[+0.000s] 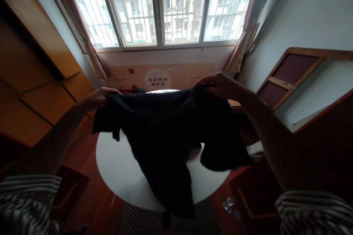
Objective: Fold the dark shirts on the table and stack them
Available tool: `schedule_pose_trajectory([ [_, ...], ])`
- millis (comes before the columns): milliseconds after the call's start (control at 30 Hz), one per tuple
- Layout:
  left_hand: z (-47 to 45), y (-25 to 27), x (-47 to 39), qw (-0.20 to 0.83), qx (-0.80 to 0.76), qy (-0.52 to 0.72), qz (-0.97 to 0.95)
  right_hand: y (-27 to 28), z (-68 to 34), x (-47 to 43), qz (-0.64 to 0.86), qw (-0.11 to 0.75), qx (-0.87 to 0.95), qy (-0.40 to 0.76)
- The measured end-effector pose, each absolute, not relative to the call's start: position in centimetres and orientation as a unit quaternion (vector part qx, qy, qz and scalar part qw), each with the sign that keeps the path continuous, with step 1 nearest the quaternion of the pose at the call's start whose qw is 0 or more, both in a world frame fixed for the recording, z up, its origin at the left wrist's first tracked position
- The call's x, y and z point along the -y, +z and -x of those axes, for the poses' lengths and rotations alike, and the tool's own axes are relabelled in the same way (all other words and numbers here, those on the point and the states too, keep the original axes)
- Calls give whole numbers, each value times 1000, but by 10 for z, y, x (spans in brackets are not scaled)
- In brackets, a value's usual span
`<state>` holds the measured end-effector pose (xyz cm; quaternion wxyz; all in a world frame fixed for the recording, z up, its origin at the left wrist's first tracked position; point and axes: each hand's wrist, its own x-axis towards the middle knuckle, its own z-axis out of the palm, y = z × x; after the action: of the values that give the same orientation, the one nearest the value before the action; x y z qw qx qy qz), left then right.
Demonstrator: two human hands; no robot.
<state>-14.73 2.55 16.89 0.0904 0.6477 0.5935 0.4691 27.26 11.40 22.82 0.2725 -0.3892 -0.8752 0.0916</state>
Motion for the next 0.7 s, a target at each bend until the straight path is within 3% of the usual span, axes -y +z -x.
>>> schedule_pose_trajectory([
  [100,132,184,-68,16,-595,449,-667,238,-238,-175,516,294,800,-84],
  [233,112,188,-116,-43,-604,409,-683,217,-201,-211,590,236,757,-152],
  [333,92,154,-115,-73,-596,353,-718,166,-196,-183,546,158,813,-123],
  [467,75,67,-55,-18,-509,268,-818,80,-214,-102,402,75,913,-13],
  [567,83,12,-11,4,-493,204,-846,27,-238,-49,381,130,915,37],
  [700,106,-15,4,12,-533,145,-834,-14,-261,-20,415,196,887,37],
])
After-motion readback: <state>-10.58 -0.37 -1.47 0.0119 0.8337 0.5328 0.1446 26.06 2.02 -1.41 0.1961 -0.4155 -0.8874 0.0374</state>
